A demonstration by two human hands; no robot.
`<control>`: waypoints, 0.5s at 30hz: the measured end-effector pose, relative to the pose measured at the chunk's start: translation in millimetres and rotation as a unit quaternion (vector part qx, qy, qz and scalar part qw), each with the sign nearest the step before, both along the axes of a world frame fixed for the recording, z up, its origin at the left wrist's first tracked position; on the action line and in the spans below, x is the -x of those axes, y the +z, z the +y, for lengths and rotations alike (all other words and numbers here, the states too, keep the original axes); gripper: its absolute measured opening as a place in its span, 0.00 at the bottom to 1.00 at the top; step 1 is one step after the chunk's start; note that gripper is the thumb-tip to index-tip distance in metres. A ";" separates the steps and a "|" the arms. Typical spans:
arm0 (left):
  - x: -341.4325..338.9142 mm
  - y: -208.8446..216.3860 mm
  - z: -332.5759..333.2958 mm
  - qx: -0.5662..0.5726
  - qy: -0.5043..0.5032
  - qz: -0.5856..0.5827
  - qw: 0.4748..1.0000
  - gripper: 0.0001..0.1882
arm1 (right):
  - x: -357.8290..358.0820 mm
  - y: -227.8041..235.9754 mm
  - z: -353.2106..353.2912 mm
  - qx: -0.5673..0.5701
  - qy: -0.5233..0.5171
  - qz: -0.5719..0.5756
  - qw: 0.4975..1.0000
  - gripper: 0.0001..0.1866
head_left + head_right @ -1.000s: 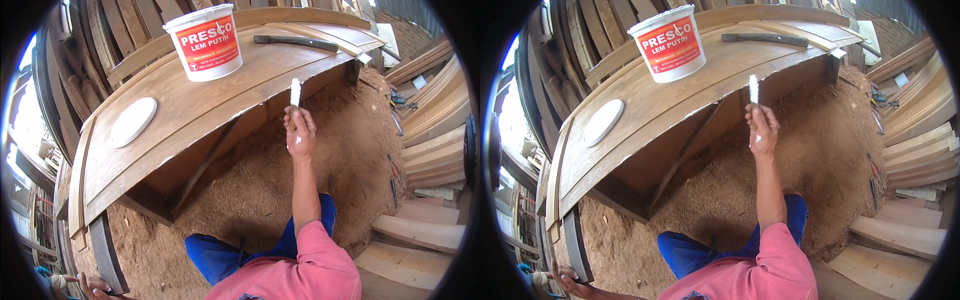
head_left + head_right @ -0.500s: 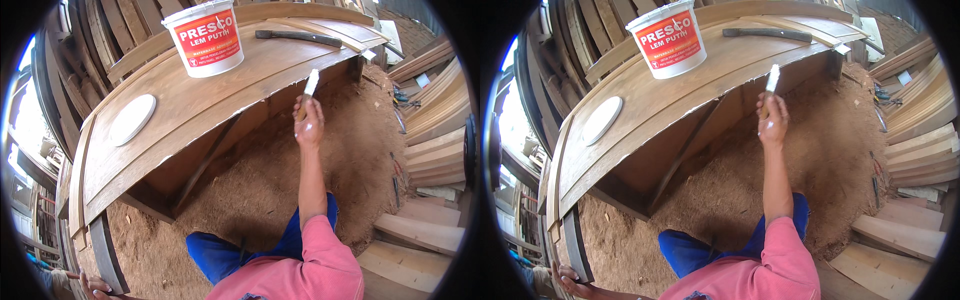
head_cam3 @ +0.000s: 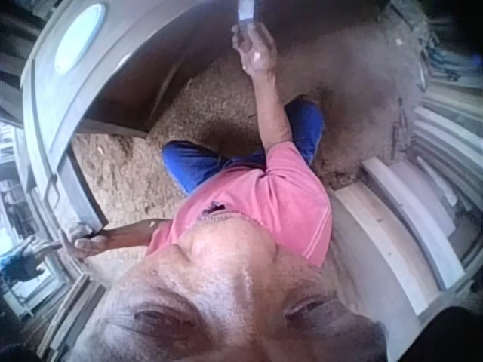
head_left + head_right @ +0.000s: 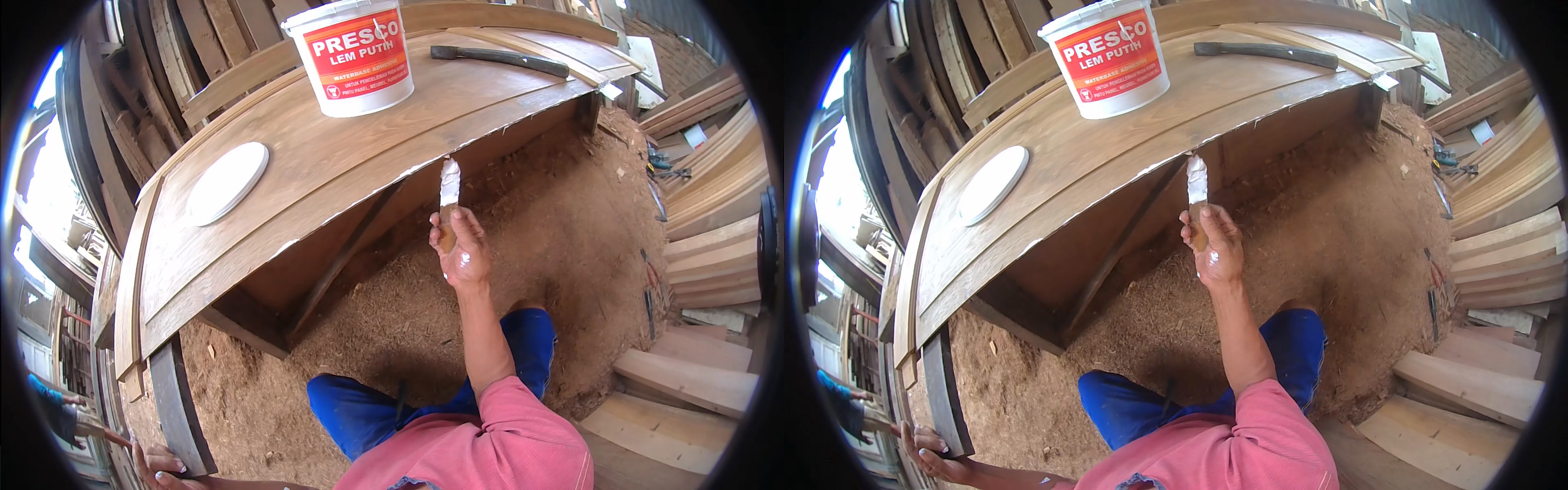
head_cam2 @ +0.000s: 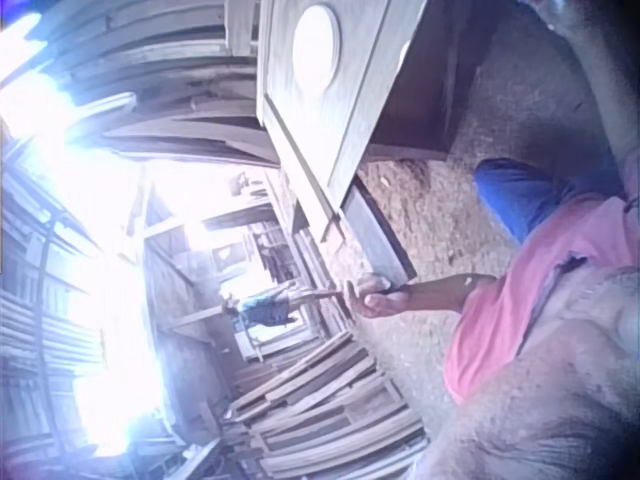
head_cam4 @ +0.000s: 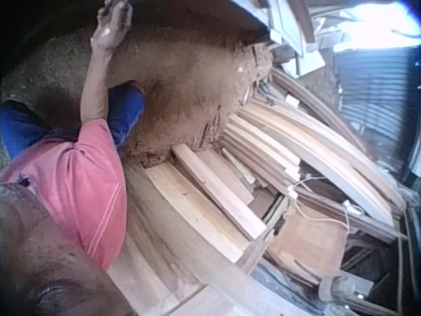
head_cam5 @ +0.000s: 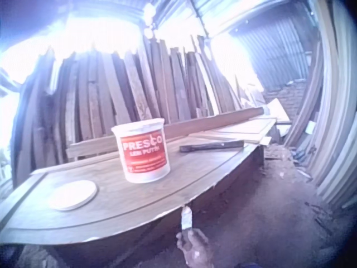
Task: The person applies white putty to the joints and edges of a wooden furniture component using a small spatula, then places a wooden slat over the area and hammers it into place.
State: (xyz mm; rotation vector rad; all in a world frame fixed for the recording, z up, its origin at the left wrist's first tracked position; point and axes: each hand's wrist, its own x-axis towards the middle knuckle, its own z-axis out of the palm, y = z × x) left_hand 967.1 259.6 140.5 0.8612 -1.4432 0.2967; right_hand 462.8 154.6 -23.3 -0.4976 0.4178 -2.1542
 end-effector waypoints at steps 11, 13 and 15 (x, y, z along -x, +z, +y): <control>-4.1 -3.5 -0.6 -0.003 -0.064 0.022 0.998 0.34 | -12.4 15.8 8.0 0.059 -0.018 0.040 0.997 0.10; -3.9 -5.4 -1.1 -0.003 -0.065 0.027 0.997 0.34 | -10.3 20.0 14.4 0.100 -0.040 0.036 0.994 0.10; -5.8 -6.7 -0.7 -0.003 -0.066 0.033 0.997 0.34 | -7.9 24.0 11.9 0.089 -0.039 0.040 0.994 0.10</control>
